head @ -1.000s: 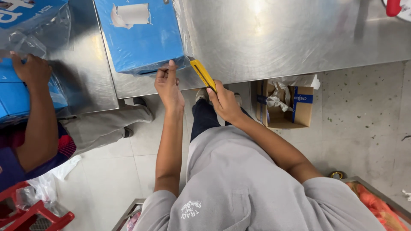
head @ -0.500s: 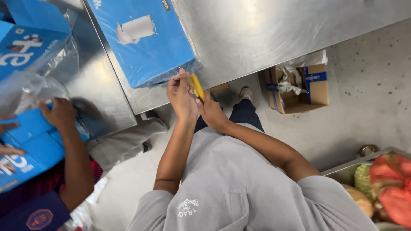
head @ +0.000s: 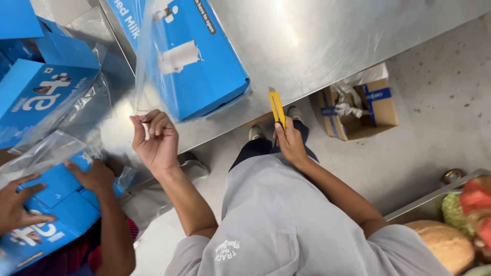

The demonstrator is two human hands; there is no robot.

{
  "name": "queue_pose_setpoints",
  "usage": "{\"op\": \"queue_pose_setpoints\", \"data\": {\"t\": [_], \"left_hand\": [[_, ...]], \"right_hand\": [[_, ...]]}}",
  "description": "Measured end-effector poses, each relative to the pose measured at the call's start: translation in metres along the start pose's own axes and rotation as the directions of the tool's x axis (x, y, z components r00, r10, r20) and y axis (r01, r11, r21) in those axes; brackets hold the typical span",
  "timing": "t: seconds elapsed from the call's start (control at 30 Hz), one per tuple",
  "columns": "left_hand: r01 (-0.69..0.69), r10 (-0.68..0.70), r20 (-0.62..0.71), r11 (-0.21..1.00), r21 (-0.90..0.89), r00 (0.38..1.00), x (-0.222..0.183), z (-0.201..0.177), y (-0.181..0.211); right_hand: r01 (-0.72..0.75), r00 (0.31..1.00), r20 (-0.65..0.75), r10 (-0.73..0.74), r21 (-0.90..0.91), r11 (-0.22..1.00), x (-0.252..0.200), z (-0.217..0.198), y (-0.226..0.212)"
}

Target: Packing individual milk cartons into larger cardboard boxes and preparing shipping labels.

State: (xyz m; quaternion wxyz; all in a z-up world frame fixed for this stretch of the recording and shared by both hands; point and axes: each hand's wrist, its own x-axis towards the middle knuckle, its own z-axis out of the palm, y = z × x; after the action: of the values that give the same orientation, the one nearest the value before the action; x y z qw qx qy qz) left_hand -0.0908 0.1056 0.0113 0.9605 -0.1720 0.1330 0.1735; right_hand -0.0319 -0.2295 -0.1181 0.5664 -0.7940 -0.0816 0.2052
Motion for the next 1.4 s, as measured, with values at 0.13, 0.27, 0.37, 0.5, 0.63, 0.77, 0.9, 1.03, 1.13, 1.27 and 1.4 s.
{"op": "queue_pose_setpoints", "data": {"t": [0.13, 0.27, 0.37, 0.5, 0.63, 0.77, 0.9, 1.03, 1.13, 1.27, 1.4], "left_hand": [[-0.159, 0.161, 0.117, 0.987, -0.026, 0.980, 0.016, -0.015, 0.008], [-0.508, 0.452, 0.236, 0.799, 0.321, 0.860, 0.050, -0.044, 0.049], [-0.562, 0.550, 0.139, 0.757, 0.334, 0.824, 0.067, -0.035, 0.035], [-0.671, 0.714, 0.052, 0.627, 0.395, 0.698, 0.093, -0.052, 0.061], [-0.705, 0.775, 0.519, -0.137, 0.696, 0.361, 0.119, -0.098, 0.133], [-0.702, 0.811, 0.567, -0.322, 0.635, 0.142, 0.063, -0.132, 0.310], [-0.064, 0.571, 0.801, -0.806, 0.589, 0.180, 0.039, -0.107, 0.254], [0.123, 0.505, 0.725, -0.850, 0.512, 0.469, 0.091, -0.028, 0.093], [0.057, 0.142, 0.876, -0.990, 0.131, 0.460, 0.138, 0.056, 0.000], [-0.002, -0.249, 0.752, -0.950, -0.313, 0.610, 0.210, 0.102, -0.015], [0.007, -0.328, 0.595, -0.872, -0.490, 0.734, 0.299, 0.111, 0.068]], "right_hand": [[0.014, 1.000, 0.000, -0.014, 0.071, 0.997, 0.026, -0.029, -0.008], [0.012, 0.999, 0.046, -0.012, 0.010, 1.000, 0.054, -0.071, 0.003], [0.009, 0.999, 0.052, -0.006, -0.054, 0.999, 0.085, -0.109, -0.001], [0.016, 0.994, 0.112, -0.011, -0.043, 0.999, 0.153, -0.140, -0.023], [0.150, 0.963, 0.221, -0.153, 0.027, 0.988, 0.270, -0.122, -0.046], [0.286, 0.871, 0.345, -0.351, 0.226, 0.931, 0.362, -0.066, -0.127], [0.293, 0.845, 0.384, -0.372, 0.249, 0.923, 0.421, -0.007, -0.165], [0.227, 0.904, 0.327, -0.276, 0.181, 0.957, 0.466, 0.049, -0.180], [0.206, 0.925, 0.288, -0.246, 0.165, 0.965, 0.486, 0.078, -0.182], [0.277, 0.909, 0.206, -0.362, 0.351, 0.895, 0.495, 0.096, -0.182], [0.304, 0.905, 0.174, -0.387, 0.373, 0.877, 0.489, 0.087, -0.176]]}}
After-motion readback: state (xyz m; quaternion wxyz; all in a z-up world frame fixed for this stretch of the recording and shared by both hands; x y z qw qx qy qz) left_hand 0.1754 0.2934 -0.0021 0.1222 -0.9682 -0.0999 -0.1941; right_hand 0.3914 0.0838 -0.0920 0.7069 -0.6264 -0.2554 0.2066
